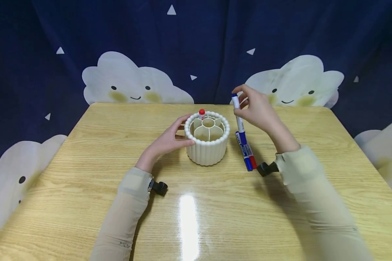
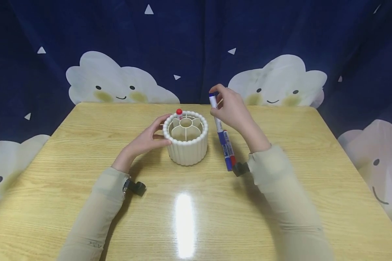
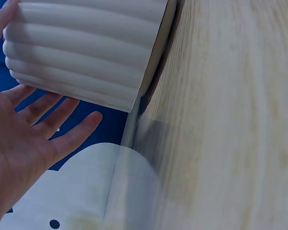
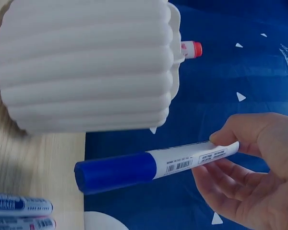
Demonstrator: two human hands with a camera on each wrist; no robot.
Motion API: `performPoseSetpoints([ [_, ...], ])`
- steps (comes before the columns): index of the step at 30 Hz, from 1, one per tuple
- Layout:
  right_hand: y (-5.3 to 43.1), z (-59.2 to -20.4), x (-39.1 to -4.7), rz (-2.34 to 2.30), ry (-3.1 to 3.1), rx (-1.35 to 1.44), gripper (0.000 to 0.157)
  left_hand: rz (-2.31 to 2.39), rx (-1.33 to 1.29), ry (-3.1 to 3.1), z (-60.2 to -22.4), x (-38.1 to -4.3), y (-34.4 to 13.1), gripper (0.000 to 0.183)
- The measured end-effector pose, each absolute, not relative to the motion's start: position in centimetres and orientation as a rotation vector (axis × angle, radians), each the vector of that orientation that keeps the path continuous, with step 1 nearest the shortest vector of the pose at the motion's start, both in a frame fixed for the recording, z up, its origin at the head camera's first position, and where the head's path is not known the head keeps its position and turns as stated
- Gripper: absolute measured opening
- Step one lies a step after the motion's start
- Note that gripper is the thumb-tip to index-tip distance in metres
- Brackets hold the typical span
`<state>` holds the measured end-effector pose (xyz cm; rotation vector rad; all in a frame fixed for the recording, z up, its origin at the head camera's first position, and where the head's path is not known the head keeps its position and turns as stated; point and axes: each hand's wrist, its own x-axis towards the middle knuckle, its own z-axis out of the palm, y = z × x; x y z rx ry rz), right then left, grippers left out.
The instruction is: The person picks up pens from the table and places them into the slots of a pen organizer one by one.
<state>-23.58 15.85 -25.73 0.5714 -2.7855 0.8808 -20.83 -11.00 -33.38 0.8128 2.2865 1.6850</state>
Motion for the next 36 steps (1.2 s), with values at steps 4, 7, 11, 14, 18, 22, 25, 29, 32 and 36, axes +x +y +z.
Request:
performPoseSetpoints([
  [4,15.3,-25.4,-23.5,0.902,-2.739,0.581,0.043,1.678,0.813,2.294,-33.4,-20.8,-11.0,0.078],
  [7,14.9,-25.1,-23.4,0.933,-2.658,0.598,0.042,1.675,0.812,2.295,-33.4,-20.8,-11.0,0.078],
  [11,14.5,-24.5,-23.3,0.965,-2.537,0.62,0.039,1.674,0.815,2.296,-33.3,-20.8,-11.0,0.078],
  [14,14.2,-23.9,-23.2,0.949,-2.476,0.634,0.037,1.673,0.817,2.3,-33.2,-20.8,-11.0,0.079],
  [18,13.7,-23.2,-22.9,0.921,-2.405,0.659,0.036,1.667,0.816,2.302,-33.2,-20.7,-11.1,0.079],
  [22,13.1,-22.4,-22.6,0.94,-2.316,0.664,0.036,1.668,0.803,2.298,-33.2,-20.7,-11.1,0.079],
  [25,12.6,-22.1,-22.5,0.977,-2.238,0.668,0.036,1.681,0.797,2.29,-33.2,-20.7,-11.1,0.078],
  [29,12.0,-22.2,-22.4,1.02,-2.176,0.675,0.036,1.686,0.795,2.289,-33.2,-20.7,-11.1,0.077],
  [32,11.8,-22.6,-22.5,1.033,-2.154,0.685,0.035,1.679,0.793,2.293,-33.2,-20.7,-11.1,0.077],
  [36,11.5,-23.3,-22.8,1.033,-2.122,0.72,0.033,1.675,0.797,2.292,-33.2,-20.7,-11.1,0.078],
])
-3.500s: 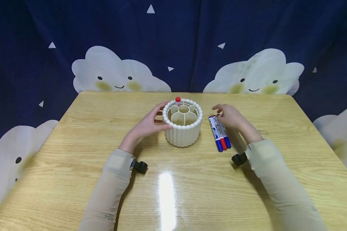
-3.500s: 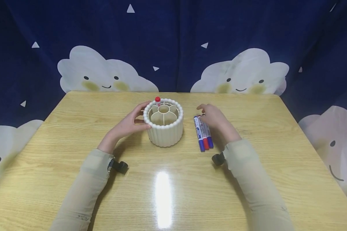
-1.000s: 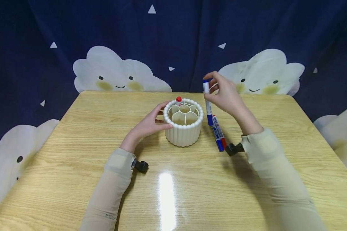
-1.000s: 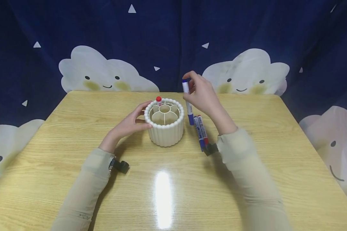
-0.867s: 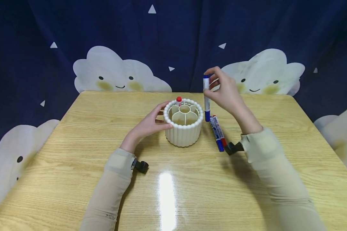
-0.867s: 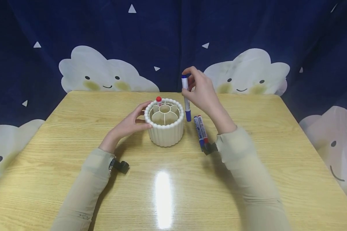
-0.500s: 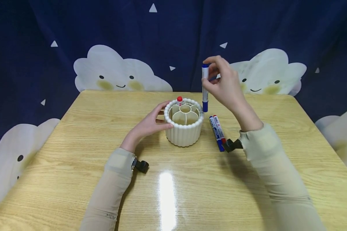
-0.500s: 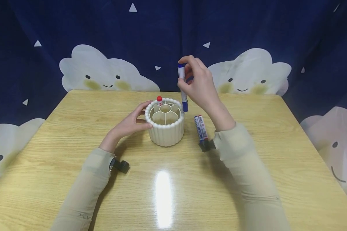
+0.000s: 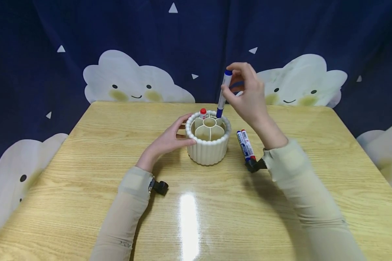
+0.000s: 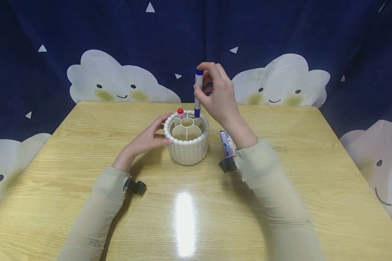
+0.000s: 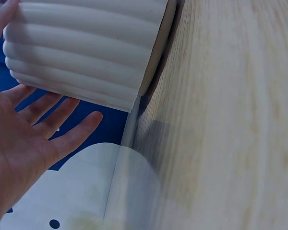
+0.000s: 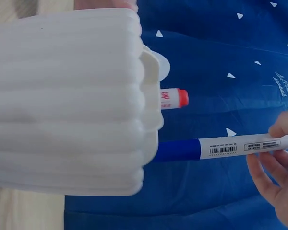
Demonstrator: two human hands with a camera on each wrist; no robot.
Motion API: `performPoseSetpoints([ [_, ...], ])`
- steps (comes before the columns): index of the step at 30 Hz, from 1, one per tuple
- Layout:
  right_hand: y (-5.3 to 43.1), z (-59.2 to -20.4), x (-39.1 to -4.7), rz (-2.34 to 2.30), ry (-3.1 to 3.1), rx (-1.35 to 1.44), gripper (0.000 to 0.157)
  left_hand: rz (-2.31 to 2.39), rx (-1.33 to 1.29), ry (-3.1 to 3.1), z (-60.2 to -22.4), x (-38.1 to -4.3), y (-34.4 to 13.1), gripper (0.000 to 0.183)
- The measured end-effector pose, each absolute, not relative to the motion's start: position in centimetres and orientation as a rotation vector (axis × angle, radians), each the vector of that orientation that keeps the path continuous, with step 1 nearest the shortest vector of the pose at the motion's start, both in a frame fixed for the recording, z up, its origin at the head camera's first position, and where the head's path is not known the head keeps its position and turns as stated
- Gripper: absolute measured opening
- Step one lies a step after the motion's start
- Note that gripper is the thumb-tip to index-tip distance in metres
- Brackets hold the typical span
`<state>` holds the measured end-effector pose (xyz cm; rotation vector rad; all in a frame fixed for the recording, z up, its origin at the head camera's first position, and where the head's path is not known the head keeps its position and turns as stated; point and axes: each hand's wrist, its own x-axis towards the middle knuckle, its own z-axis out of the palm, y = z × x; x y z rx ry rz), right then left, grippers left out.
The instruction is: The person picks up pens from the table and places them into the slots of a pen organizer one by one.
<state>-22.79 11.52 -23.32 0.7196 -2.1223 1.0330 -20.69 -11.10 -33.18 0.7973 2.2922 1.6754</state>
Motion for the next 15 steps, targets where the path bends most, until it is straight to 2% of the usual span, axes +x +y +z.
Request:
performPoseSetpoints([
  [7,11.0,-24.6,-22.9,1.063,-2.094,0.793,0.03,1.674,0.79,2.296,-33.0,-20.6,-11.1,0.079],
  [15,10.5,-26.1,-22.8,1.091,-2.162,0.756,0.023,1.671,0.781,2.291,-33.1,-20.7,-11.0,0.078],
])
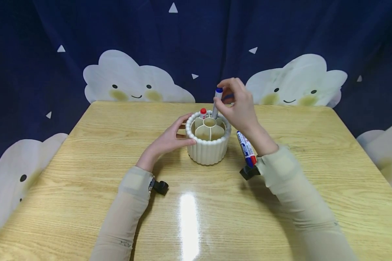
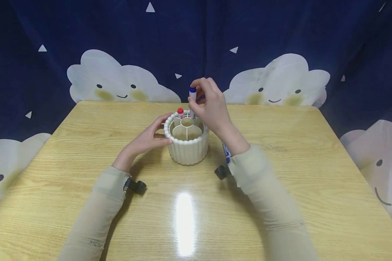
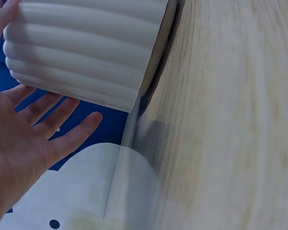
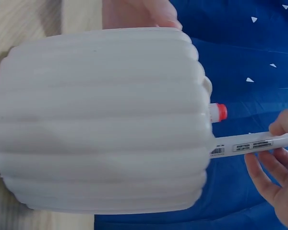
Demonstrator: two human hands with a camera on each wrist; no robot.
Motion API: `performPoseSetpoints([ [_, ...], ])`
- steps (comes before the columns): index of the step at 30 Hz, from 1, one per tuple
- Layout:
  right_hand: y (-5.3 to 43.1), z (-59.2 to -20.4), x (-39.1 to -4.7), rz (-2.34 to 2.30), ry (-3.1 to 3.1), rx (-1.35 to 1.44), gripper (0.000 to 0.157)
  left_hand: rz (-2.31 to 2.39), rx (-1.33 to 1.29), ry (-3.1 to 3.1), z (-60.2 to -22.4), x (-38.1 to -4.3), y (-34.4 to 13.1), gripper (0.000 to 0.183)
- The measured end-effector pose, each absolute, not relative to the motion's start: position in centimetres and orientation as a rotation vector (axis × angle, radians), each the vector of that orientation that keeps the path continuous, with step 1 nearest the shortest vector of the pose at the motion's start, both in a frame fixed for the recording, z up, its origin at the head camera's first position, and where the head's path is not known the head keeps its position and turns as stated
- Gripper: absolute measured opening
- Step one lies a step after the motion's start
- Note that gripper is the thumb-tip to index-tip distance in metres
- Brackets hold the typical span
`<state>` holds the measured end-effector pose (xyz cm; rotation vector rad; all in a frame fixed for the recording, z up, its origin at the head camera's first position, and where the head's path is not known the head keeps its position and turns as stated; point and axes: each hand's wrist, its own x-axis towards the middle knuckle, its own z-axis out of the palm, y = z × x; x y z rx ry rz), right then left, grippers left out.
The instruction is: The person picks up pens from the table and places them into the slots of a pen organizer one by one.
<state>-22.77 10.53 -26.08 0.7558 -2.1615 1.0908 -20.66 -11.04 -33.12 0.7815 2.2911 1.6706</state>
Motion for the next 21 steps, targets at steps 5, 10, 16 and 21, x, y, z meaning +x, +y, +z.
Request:
performPoseSetpoints([
  [5,10.6,-27.3,-22.9,1.084,-2.205,0.758,0.017,1.666,0.791,2.294,-33.2,-20.7,-11.1,0.079],
  [10,10.7,-28.5,-23.0,1.078,-2.256,0.771,0.015,1.658,0.797,2.296,-33.2,-20.7,-11.1,0.078],
  [16,11.0,-29.5,-23.2,1.043,-2.288,0.809,0.012,1.661,0.793,2.298,-33.2,-20.7,-11.1,0.078],
  [21,11.0,-30.1,-23.3,1.026,-2.29,0.84,0.014,1.657,0.788,2.301,-33.2,-20.7,-11.1,0.078],
])
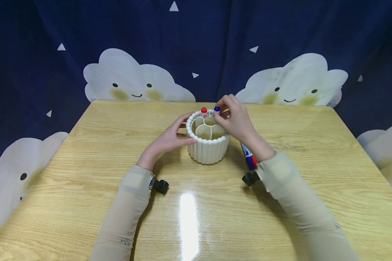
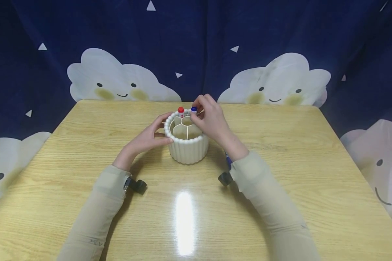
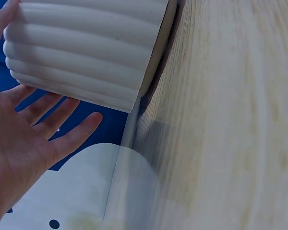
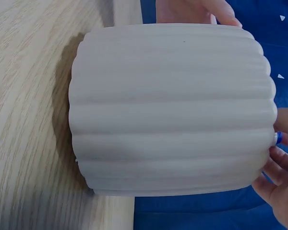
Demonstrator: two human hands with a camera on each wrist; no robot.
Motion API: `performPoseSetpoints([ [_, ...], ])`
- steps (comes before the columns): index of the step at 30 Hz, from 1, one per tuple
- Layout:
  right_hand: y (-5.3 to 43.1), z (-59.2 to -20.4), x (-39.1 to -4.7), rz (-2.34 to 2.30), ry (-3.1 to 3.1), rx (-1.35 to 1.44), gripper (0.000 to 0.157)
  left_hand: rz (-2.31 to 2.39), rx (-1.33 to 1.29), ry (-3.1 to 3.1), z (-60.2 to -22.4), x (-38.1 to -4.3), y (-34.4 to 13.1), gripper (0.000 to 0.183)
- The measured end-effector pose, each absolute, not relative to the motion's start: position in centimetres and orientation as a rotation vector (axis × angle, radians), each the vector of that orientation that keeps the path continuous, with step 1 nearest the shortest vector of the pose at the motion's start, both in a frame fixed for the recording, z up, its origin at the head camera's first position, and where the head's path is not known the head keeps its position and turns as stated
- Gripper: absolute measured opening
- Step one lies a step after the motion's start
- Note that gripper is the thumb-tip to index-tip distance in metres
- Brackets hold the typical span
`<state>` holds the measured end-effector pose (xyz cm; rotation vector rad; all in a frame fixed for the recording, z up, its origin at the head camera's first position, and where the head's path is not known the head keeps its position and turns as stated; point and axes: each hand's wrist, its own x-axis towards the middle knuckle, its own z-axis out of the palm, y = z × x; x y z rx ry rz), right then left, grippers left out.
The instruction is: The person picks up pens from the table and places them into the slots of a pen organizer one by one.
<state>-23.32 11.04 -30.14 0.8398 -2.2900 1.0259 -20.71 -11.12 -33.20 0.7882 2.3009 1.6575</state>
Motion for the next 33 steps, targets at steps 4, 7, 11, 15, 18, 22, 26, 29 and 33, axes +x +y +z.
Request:
performPoseSetpoints([
  [4,11.2,-30.1,-23.2,1.035,-2.304,0.839,0.015,1.663,0.787,2.298,-33.3,-20.8,-11.1,0.077],
  [7,11.5,-29.8,-22.9,1.048,-2.331,0.82,0.016,1.663,0.79,2.297,-33.3,-20.8,-11.1,0.078],
  [11,12.6,-29.3,-22.6,1.059,-2.343,0.772,0.016,1.664,0.791,2.296,-33.3,-20.8,-11.0,0.08],
  [15,14.1,-29.2,-22.8,1.058,-2.343,0.711,0.016,1.671,0.781,2.296,-33.2,-20.8,-11.0,0.08],
  [18,15.5,-29.6,-23.0,1.031,-2.373,0.65,0.015,1.675,0.786,2.295,-33.2,-20.8,-11.1,0.08],
  [22,17.2,-30.3,-23.2,0.976,-2.435,0.591,0.014,1.675,0.793,2.294,-33.1,-20.8,-11.0,0.078],
  [26,18.6,-31.2,-23.3,0.91,-2.535,0.568,0.017,1.68,0.793,2.289,-33.0,-20.7,-10.9,0.079],
  [29,19.4,-32.1,-23.6,0.856,-2.668,0.534,0.022,1.675,0.793,2.288,-33.0,-20.7,-10.9,0.079],
  [33,20.2,-33.4,-24.0,0.839,-2.857,0.477,0.029,1.666,0.801,2.293,-33.0,-20.6,-11.0,0.079],
])
